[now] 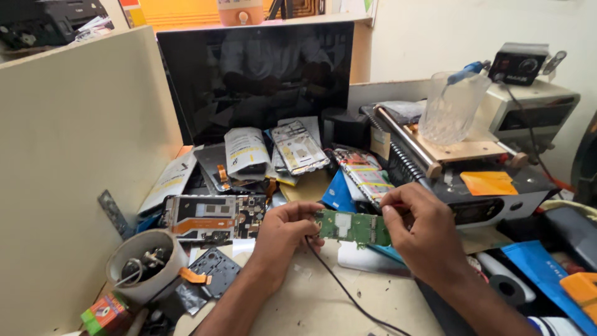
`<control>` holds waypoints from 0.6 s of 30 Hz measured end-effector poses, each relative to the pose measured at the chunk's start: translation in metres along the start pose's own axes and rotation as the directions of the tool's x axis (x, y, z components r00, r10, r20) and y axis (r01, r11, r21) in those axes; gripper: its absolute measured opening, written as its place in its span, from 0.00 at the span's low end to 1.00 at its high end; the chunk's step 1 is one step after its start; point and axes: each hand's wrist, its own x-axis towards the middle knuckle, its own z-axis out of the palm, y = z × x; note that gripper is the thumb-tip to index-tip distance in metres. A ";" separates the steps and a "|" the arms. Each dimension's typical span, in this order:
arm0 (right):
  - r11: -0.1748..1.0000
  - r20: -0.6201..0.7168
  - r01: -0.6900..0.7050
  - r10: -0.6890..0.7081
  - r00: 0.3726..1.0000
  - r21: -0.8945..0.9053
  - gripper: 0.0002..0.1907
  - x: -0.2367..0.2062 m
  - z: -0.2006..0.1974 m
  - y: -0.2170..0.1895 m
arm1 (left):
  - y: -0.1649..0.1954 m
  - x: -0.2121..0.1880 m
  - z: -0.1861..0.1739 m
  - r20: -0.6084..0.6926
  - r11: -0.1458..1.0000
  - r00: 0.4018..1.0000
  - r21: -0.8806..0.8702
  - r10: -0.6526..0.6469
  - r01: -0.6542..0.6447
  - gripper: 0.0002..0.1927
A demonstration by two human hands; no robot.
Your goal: The person holds a small green circuit board and uses a red probe to touch various points on it. The person repeatedly repositions the board and probe across different areas, appearing to test or diagnose the component on a cluttered workbench.
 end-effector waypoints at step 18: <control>0.999 0.045 -0.034 0.033 0.998 0.010 0.05 0.000 -0.003 0.000 | 0.006 0.000 0.004 -0.016 0.997 0.999 -0.066 -0.038 0.037 0.18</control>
